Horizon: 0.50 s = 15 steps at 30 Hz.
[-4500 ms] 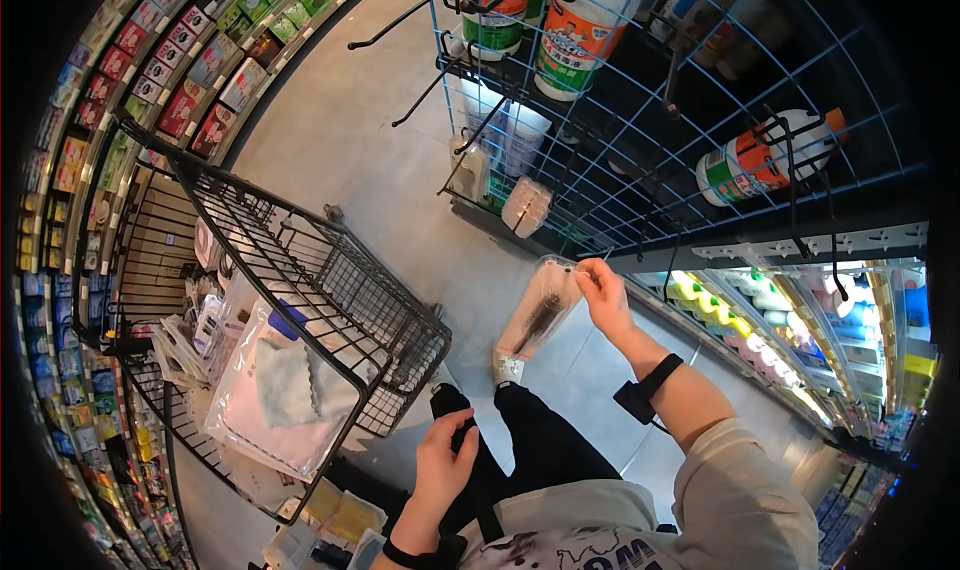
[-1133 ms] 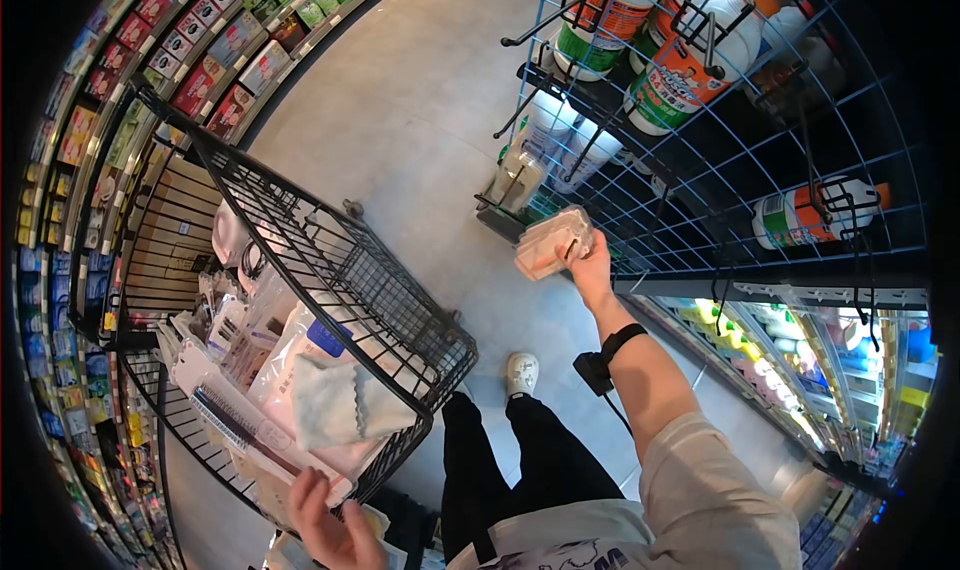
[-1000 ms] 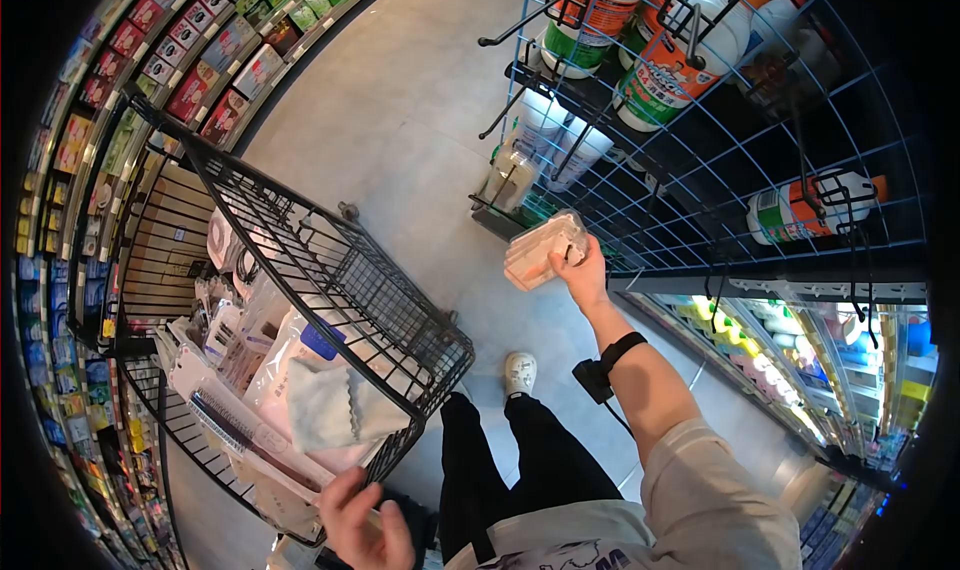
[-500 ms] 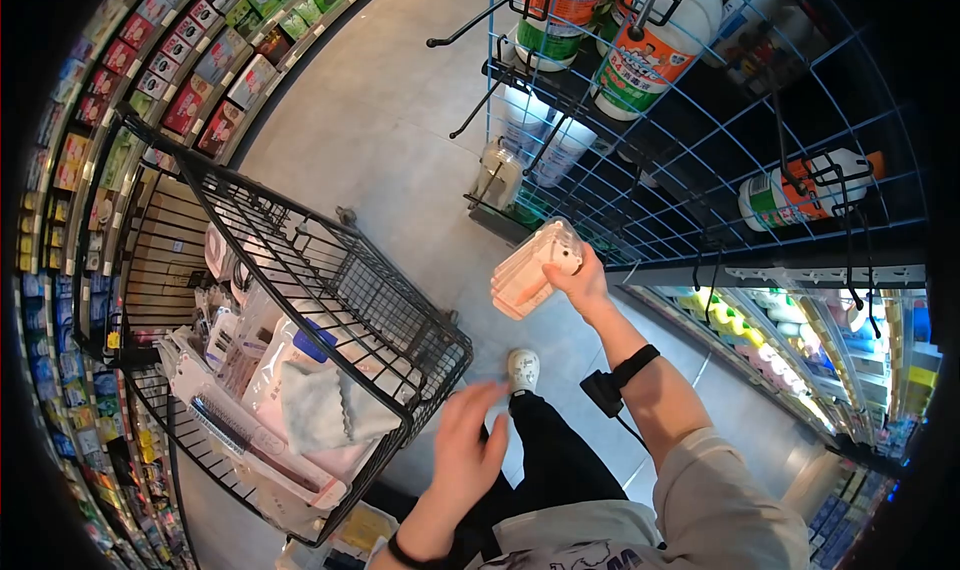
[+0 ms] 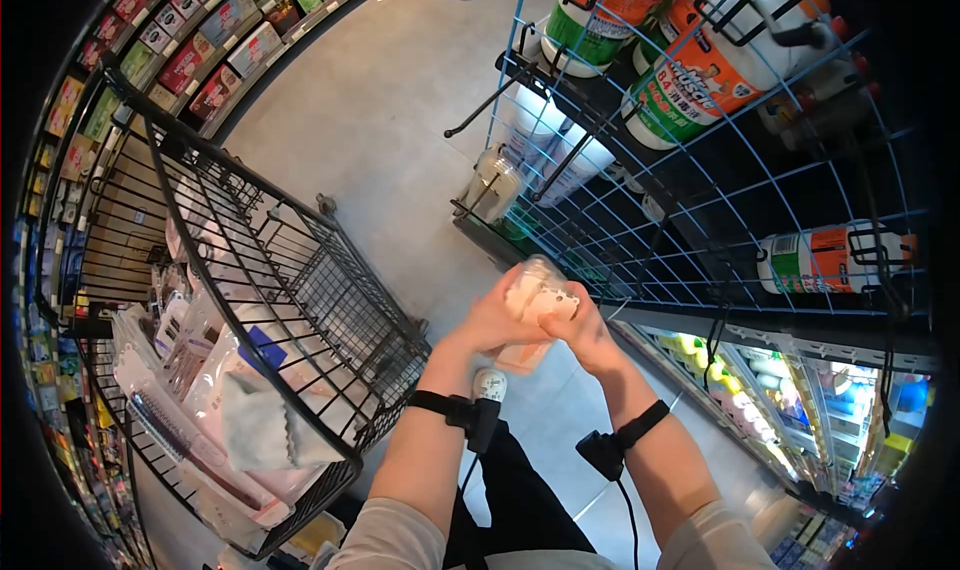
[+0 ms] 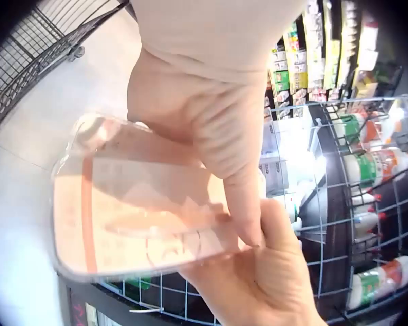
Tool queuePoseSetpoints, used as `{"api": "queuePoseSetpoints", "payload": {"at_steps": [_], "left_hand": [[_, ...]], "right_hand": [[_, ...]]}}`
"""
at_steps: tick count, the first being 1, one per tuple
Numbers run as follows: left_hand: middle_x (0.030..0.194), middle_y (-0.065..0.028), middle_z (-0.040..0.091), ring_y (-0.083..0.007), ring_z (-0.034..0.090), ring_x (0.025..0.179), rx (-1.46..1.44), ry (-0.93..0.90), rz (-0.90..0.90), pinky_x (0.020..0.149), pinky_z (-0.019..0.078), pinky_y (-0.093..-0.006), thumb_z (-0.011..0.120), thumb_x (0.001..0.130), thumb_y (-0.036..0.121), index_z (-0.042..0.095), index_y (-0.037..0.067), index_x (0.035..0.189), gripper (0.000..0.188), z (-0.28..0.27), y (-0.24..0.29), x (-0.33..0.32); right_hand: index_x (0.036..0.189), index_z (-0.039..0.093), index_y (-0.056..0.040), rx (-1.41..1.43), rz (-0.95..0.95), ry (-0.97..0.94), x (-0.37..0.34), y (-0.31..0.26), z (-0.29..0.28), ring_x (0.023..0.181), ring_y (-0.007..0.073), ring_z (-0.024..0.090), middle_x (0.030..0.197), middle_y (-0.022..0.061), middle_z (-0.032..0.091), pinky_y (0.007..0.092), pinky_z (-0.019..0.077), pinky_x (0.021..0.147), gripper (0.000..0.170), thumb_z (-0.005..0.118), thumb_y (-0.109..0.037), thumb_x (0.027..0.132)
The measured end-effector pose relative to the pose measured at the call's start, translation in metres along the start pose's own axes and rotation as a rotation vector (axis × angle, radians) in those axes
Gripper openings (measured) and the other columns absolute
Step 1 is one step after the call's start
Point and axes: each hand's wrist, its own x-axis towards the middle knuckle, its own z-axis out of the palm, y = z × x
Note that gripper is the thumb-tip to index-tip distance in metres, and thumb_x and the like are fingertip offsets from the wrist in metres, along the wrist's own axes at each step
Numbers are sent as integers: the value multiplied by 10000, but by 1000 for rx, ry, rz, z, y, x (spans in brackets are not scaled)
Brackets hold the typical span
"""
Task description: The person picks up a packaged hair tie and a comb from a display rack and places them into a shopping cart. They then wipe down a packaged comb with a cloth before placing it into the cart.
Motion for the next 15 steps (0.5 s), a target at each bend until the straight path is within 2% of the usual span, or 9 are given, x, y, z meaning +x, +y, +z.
{"api": "queuePoseSetpoints", "payload": {"at_steps": [1,3,5,6,8,13,15], "left_hand": [[1326,-122,491,-226,484,1213,-3,-4,-4,1006,391,-366,853,628,210,272,38,1426,1003,-4,0,0],[1244,-79,559,-165,535,1129,-184,-53,-148,936,450,-302,834,652,132,394,31,1355,835,-10,6,-4],[1237,-79,564,-167,532,1135,-253,-47,-165,946,444,-312,822,667,129,424,32,1329,778,-7,9,-6],[1231,-80,570,-170,530,1141,-322,-43,-180,955,437,-322,809,682,126,455,32,1304,722,-5,8,-7],[1234,-80,568,-173,530,1142,-362,-47,-187,961,432,-324,798,699,145,452,33,1308,710,-4,4,-12],[1243,-78,560,-186,532,1143,-406,-44,-198,973,424,-337,768,743,199,449,39,1313,673,-1,-4,-33],[1249,-81,552,-186,532,1143,-437,26,-234,969,431,-337,747,766,183,422,31,1329,667,1,-9,-42]], "right_hand": [[1228,429,14,16,33,8,2,3,-2,991,168,555,1087,91,577,306,456,869,583,722,-114,741],[1235,415,18,34,74,17,4,8,-5,1002,169,551,1095,92,574,312,449,885,583,715,-107,751],[1251,385,23,269,42,-74,8,8,-3,1025,163,540,1106,97,569,314,432,910,584,697,-92,771],[1251,385,23,273,46,-73,10,10,-3,1025,163,540,1106,97,569,314,432,910,584,697,-92,771],[1257,380,23,324,73,-163,12,13,-4,1041,162,536,1129,100,561,312,417,928,562,679,-85,793],[1288,362,17,280,63,-204,-6,-3,10,1080,168,526,1184,100,542,318,409,946,579,674,-94,813],[1298,355,15,294,70,-235,-10,-8,16,1103,170,518,1207,101,533,319,401,958,587,675,-98,819]]}}
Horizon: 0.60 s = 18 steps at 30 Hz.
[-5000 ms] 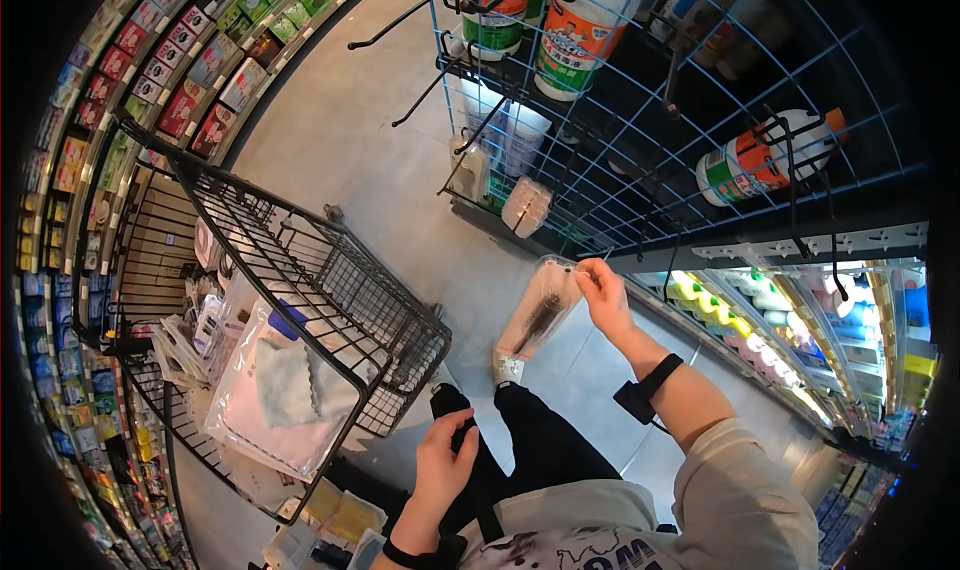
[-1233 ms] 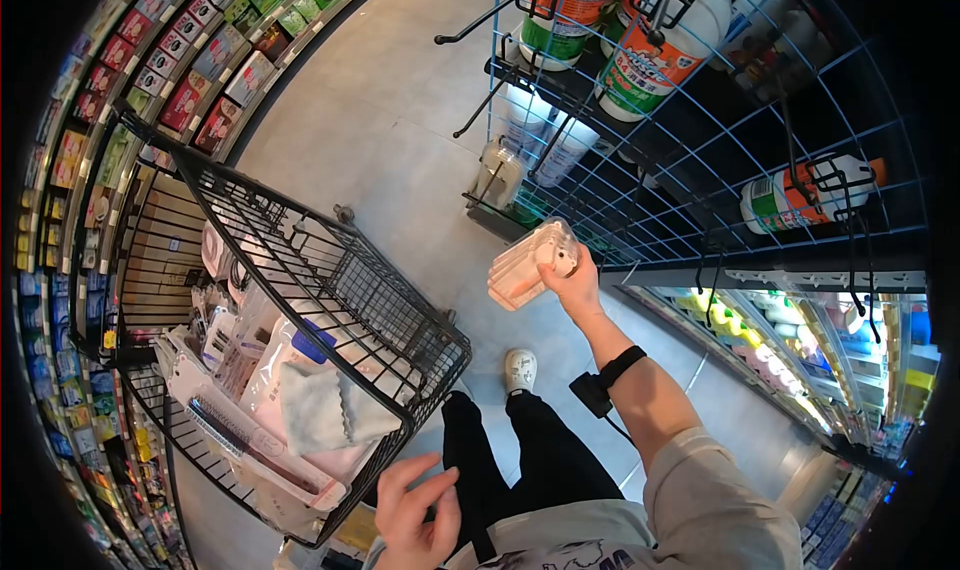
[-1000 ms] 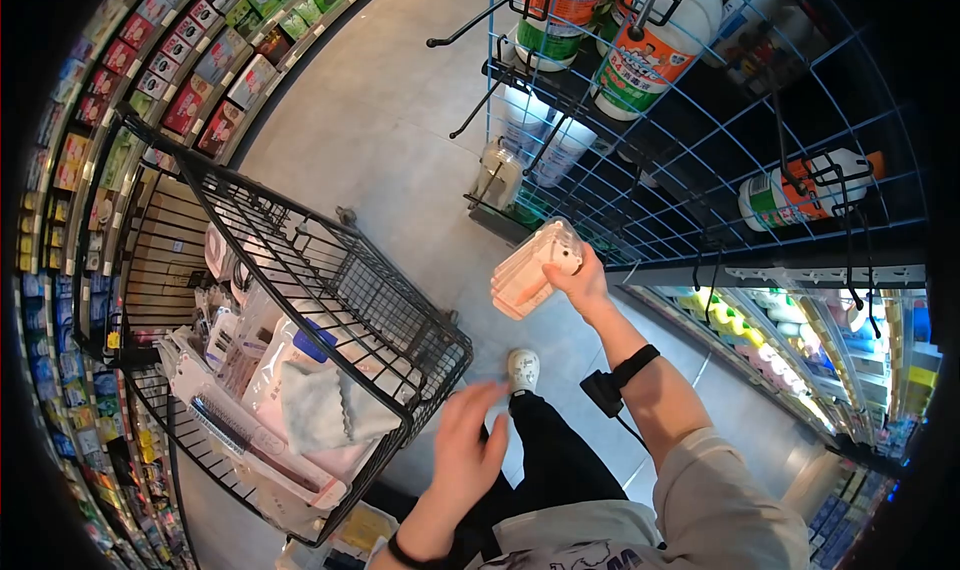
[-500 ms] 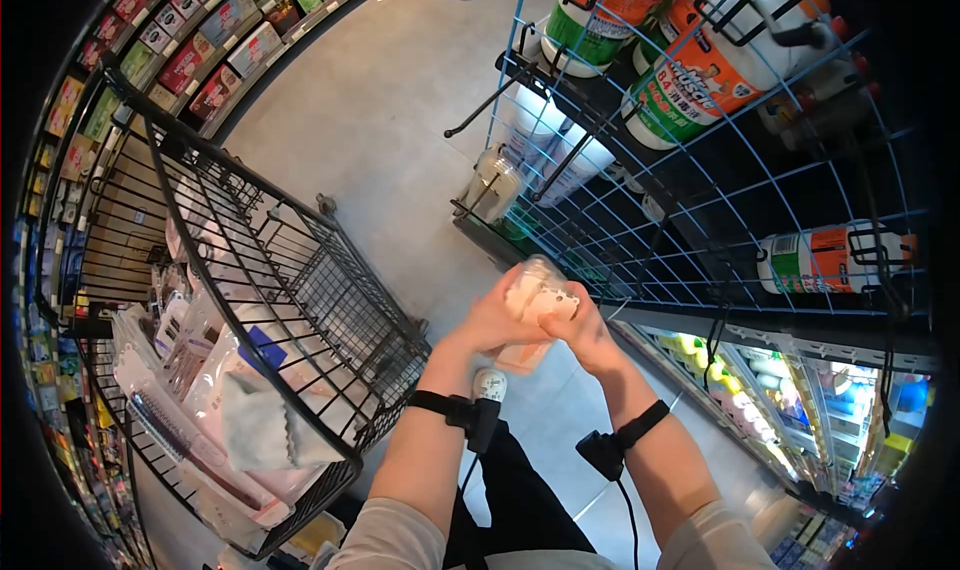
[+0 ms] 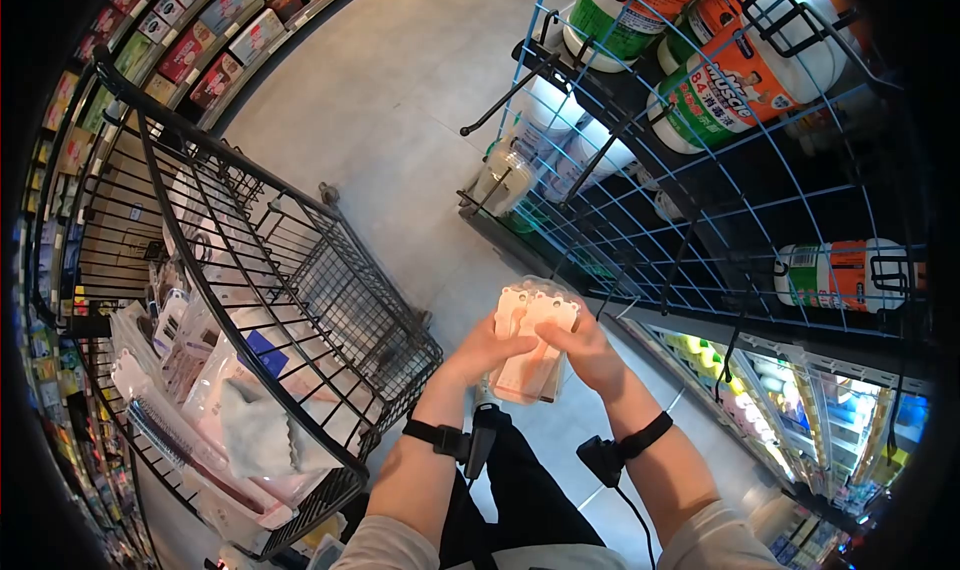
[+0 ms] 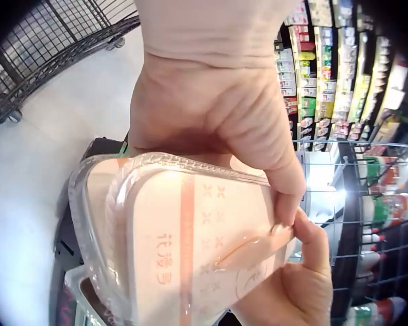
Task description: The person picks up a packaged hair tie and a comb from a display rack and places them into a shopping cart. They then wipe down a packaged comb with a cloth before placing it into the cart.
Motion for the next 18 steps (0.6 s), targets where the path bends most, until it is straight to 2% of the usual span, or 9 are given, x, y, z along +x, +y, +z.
{"api": "queuePoseSetpoints", "payload": {"at_steps": [3,6,8,9,11,12,14,15,18], "left_hand": [[1256,-84,540,-180,532,1142,-140,-28,9,967,437,-333,737,781,168,386,22,1347,681,-1,-1,-9],[1266,-89,528,-174,527,1149,-211,-45,20,967,439,-329,734,791,166,362,14,1356,693,2,0,-12],[1271,-88,524,-175,526,1150,-199,-46,21,968,438,-330,735,792,173,357,17,1362,701,1,3,-12],[1275,-86,520,-176,525,1150,-188,-46,14,968,437,-330,736,794,179,352,21,1368,709,2,6,-13],[1278,-85,519,-175,522,1152,-178,-58,-1,972,432,-328,731,797,178,345,23,1376,712,1,13,-17],[1280,-83,517,-174,519,1154,-166,-71,-17,976,428,-326,726,801,176,338,26,1384,716,1,16,-18],[1284,-81,515,-173,516,1156,-153,-80,-8,982,421,-324,725,800,176,333,28,1389,723,-1,17,-18],[1287,-78,513,-172,512,1159,-138,-90,0,989,413,-322,725,798,176,329,30,1394,730,-2,18,-20],[1284,-77,516,-168,506,1161,-41,-84,-15,995,404,-318,726,792,178,346,26,1384,719,-1,22,-31]], "right_hand": [[1325,329,13,32,11,-12,-3,-2,9,1160,176,485,1247,114,514,322,372,996,623,682,-117,828],[1309,367,14,-35,9,28,-2,-1,6,1188,180,471,1270,101,504,338,349,1023,567,652,-215,875],[1274,426,12,403,249,80,8,9,-8,1203,187,471,1262,89,522,345,349,1028,496,568,-314,928],[1274,426,12,401,249,79,11,7,-7,1203,187,471,1262,89,522,345,349,1028,496,568,-314,928],[1188,505,-1,244,149,128,19,3,-7,1135,200,522,1181,70,571,334,382,995,410,479,-345,968],[1188,505,-1,244,151,129,25,5,-11,1135,200,522,1181,70,571,334,382,995,410,479,-345,968],[1102,546,-15,500,206,145,43,9,-23,1020,198,572,1074,68,602,317,421,939,310,453,-284,980],[1025,569,-27,480,241,142,42,-4,-11,921,191,591,980,54,605,326,464,884,212,467,-204,968],[1013,575,-31,410,216,194,51,6,-23,927,193,593,970,71,608,343,488,867,154,490,-141,945]]}}
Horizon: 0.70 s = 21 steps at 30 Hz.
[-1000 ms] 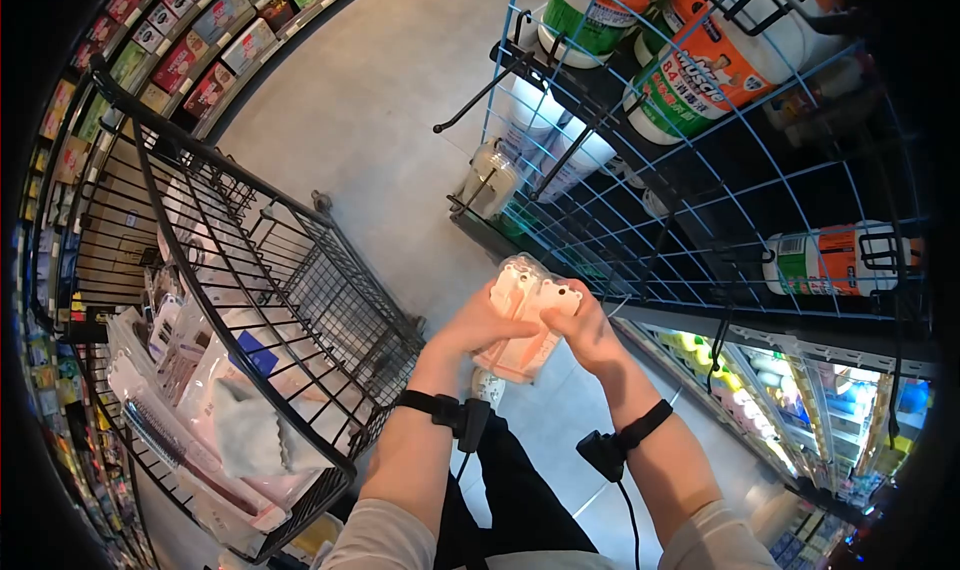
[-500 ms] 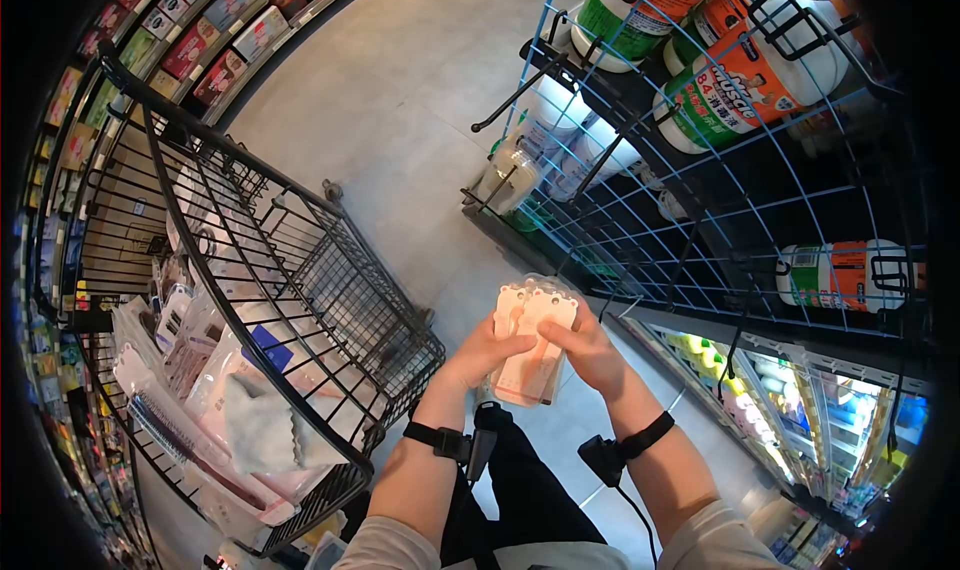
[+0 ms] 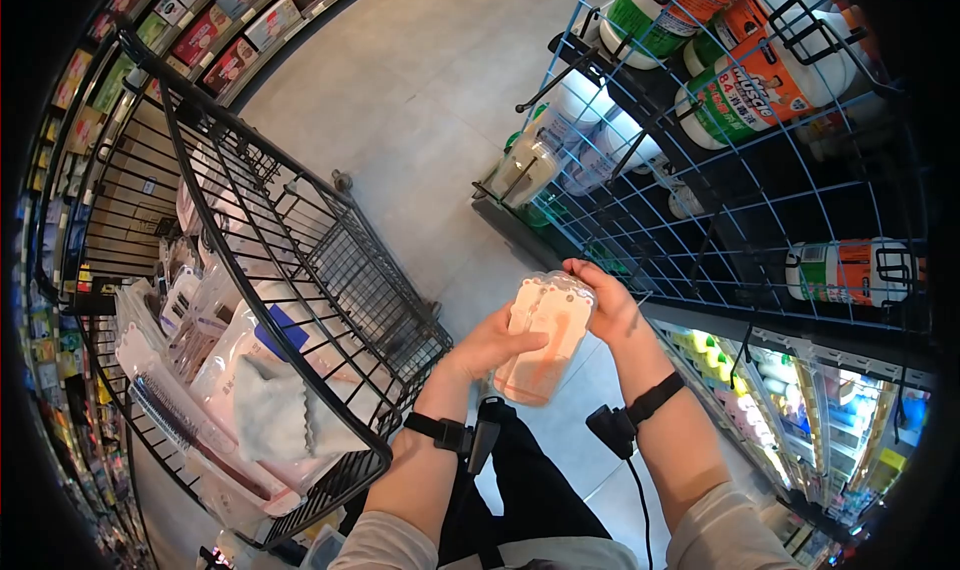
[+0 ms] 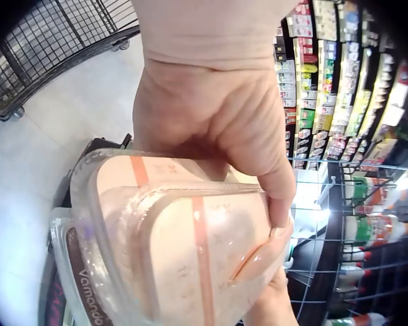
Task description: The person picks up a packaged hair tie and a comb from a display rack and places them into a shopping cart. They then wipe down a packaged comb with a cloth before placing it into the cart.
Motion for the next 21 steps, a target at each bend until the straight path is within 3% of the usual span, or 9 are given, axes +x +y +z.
{"api": "queuePoseSetpoints", "payload": {"at_steps": [6,8,11,13,16,17,18,20,21], "left_hand": [[1259,-84,539,-160,512,1151,19,44,38,958,434,-312,760,757,228,374,36,1361,742,20,-2,-24],[1265,-78,532,-157,503,1162,45,62,56,970,424,-314,751,766,218,376,35,1364,730,39,3,-37],[1273,-64,522,-139,485,1177,-130,-41,138,975,419,-308,726,792,190,362,38,1375,704,64,3,-59],[1271,-59,519,-129,490,1163,-266,-127,197,966,422,-299,714,803,159,347,40,1384,697,80,11,-81],[1245,-51,527,-121,495,1130,-136,3,197,962,419,-290,703,813,138,331,31,1389,694,98,17,-114],[1256,-51,516,-118,483,1139,35,12,142,973,408,-289,710,809,128,327,31,1392,705,106,34,-134],[1267,-50,506,-116,471,1149,203,15,82,984,396,-287,718,804,118,323,31,1395,715,110,45,-151],[1248,-52,511,-124,484,1139,127,6,185,970,412,-292,728,795,144,341,44,1379,708,105,56,-188],[1229,-53,516,-132,497,1129,48,-21,269,955,428,-297,738,786,169,359,58,1364,700,101,61,-209]], "right_hand": [[981,578,-46,-44,55,27,-4,-4,3,924,236,614,998,137,629,383,518,822,145,493,-159,946],[1010,571,-58,62,160,-169,-3,-4,-5,939,260,608,1017,142,631,398,507,838,209,494,-243,956],[1277,467,-39,-59,184,-41,-20,-6,-12,1114,322,543,1253,204,539,478,448,934,552,470,-467,929],[1311,441,-33,-127,178,22,-40,-7,-12,1109,333,550,1278,203,529,485,448,940,629,504,-498,894],[1268,472,-43,-222,90,53,-92,-3,10,1047,313,576,1144,170,585,451,493,880,550,547,-433,887],[1179,527,-43,-207,81,21,-110,1,18,1038,265,578,1111,154,599,417,500,855,443,547,-386,899],[1179,527,-43,-217,86,-1,-122,5,24,1038,265,578,1111,154,599,417,500,855,443,547,-386,899],[1060,565,-36,-502,77,12,-142,9,40,986,213,596,1033,128,627,363,499,831,310,525,-310,923],[1060,565,-36,-509,75,1,-152,12,58,986,213,596,1033,128,627,363,499,831,310,525,-310,923]]}}
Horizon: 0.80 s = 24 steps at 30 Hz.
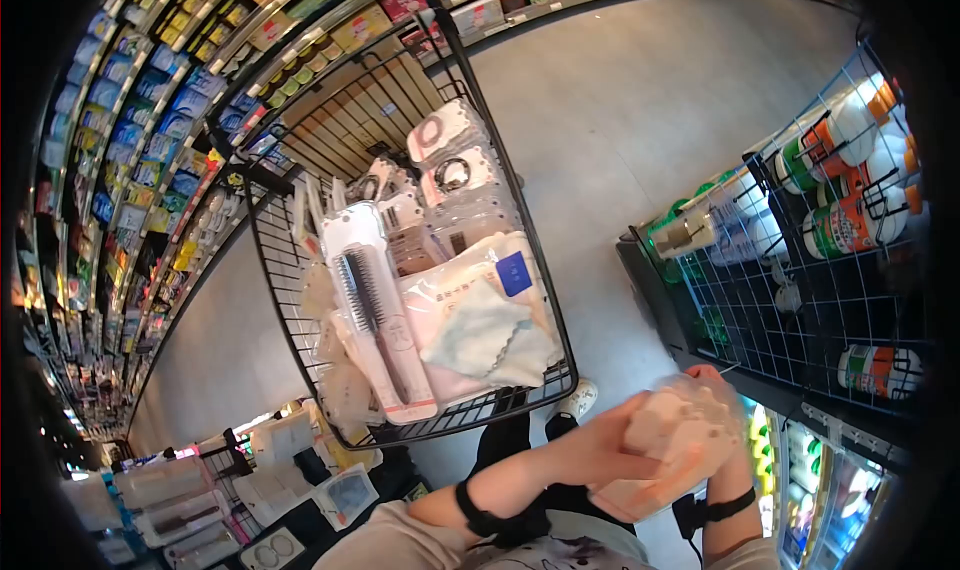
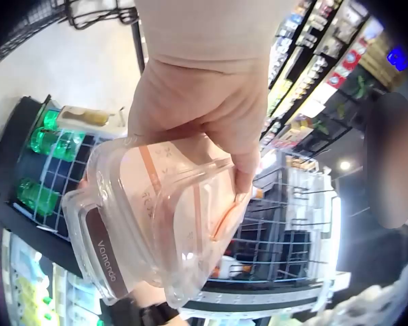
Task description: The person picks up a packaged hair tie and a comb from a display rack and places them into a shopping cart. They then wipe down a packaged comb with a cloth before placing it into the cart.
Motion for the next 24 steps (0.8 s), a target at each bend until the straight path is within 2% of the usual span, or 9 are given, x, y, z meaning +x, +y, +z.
{"api": "queuePoseSetpoints", "payload": {"at_steps": [1,3,5,11,15,17,18,21,24], "left_hand": [[1257,-47,498,-120,469,1161,-187,66,57,954,426,-304,744,763,103,353,61,1372,725,0,20,-20],[1303,-54,478,-125,406,1241,54,137,181,1010,389,-337,722,758,42,310,39,1393,756,-25,53,-57],[1319,-80,476,-175,454,1219,-101,460,249,1028,379,-364,720,741,42,336,21,1373,740,-40,66,-99],[1223,-128,537,-216,572,1098,-123,958,449,900,502,-356,671,803,106,323,7,1340,648,-81,83,-167],[1257,-132,492,-217,541,1114,-29,1111,475,932,467,-346,635,823,68,274,15,1359,649,-96,72,-169],[1258,-145,473,-212,509,1142,-27,1111,490,955,440,-345,633,830,50,250,18,1358,652,-94,78,-161],[1251,-151,471,-210,502,1147,45,1127,509,960,434,-344,633,829,37,239,16,1356,658,-94,79,-155],[1243,-167,467,-215,489,1156,179,1163,561,962,422,-337,644,824,16,222,-10,1344,670,-97,71,-131],[1277,-237,444,-282,481,1173,386,1153,406,989,393,-369,680,823,92,204,-77,1346,728,-95,69,-102]], "right_hand": [[1017,569,-34,13,-108,-35,-13,-4,24,948,197,606,991,112,635,338,497,814,227,523,-237,925],[973,574,-33,22,-225,-82,-38,-14,73,909,181,616,949,97,643,313,495,796,148,522,-164,927],[1024,569,-11,-332,-520,-245,-56,-30,123,919,178,615,919,93,642,288,491,782,131,518,-61,914],[1255,498,-37,-1040,-1123,-506,-37,-44,273,970,324,621,1230,210,504,364,510,835,463,553,42,802],[1215,504,-33,-1284,-1083,-465,-2,-21,300,955,365,607,1183,201,526,396,514,802,490,574,46,737],[1063,550,-39,-1715,-971,-513,3,-10,292,893,333,612,1055,147,550,402,513,754,369,594,14,700],[821,561,-60,-1748,-1015,-378,-12,-12,288,839,267,607,862,90,540,402,491,755,125,598,-57,702],[821,573,-72,-1823,-1080,-300,-42,-29,272,808,257,580,870,85,537,368,475,692,142,607,-60,683],[850,551,-71,-1891,-987,-347,-51,-35,261,843,271,547,910,82,517,363,461,688,191,611,-54,669]]}}
